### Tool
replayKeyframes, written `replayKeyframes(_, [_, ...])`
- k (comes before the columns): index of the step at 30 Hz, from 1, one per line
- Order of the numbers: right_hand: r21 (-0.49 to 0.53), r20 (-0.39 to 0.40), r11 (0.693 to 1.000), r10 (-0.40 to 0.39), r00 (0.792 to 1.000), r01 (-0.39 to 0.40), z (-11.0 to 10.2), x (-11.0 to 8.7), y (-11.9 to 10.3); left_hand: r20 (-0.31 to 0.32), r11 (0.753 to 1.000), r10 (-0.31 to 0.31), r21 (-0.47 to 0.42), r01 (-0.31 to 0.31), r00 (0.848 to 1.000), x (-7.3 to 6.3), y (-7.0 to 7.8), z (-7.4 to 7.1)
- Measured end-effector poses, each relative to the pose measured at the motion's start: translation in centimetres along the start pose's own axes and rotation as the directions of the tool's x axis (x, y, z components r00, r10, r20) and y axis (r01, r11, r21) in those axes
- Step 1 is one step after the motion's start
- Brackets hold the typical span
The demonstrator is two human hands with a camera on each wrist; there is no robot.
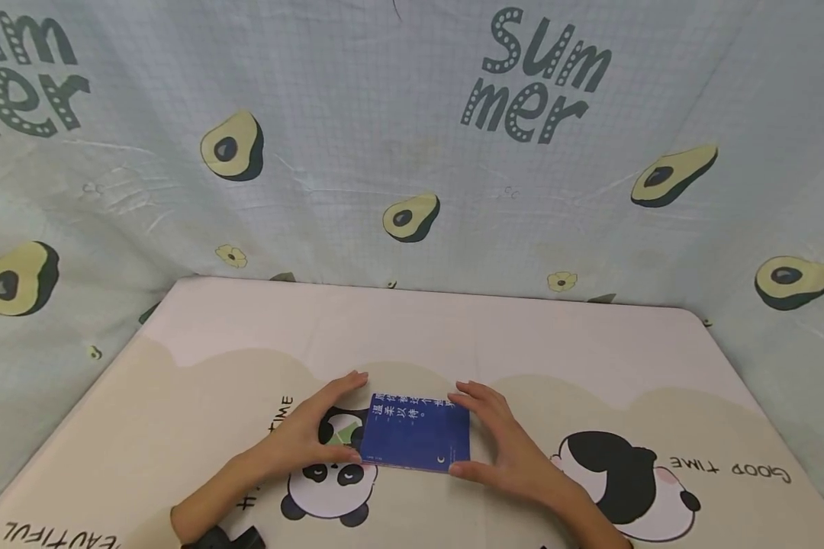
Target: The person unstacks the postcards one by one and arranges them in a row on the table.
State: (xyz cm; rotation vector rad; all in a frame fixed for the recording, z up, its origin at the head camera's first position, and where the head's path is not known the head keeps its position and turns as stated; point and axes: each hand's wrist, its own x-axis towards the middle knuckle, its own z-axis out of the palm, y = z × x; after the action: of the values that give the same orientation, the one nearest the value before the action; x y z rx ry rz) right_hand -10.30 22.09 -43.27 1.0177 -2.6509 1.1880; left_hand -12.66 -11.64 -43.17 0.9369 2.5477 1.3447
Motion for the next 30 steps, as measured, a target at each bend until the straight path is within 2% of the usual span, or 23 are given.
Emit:
replayKeyframes(10, [-0.019, 0.015, 0.999, 0.035, 0.999, -0.034, 0.5, -0.2, 0.6, 0.005, 0.999, 0.017, 0.03, -0.018, 1.0, -0.1, 0.0, 0.8])
replayKeyframes(21, [-0.092, 0.027, 0.996, -0.013, 1.0, 0.015, 1.0, -0.2, 0.6, 0.024, 0.987, 0.016, 0.159, -0.02, 1.0, 0.3, -0.1, 1.8])
replayKeyframes(30, [-0.129, 0.01, 0.99, -0.052, 0.999, 0.053, 1.0, -0.3, 0.6, 0.035, 0.985, -0.018, 0.173, 0.011, 0.999, 0.7, 0.1, 1.8])
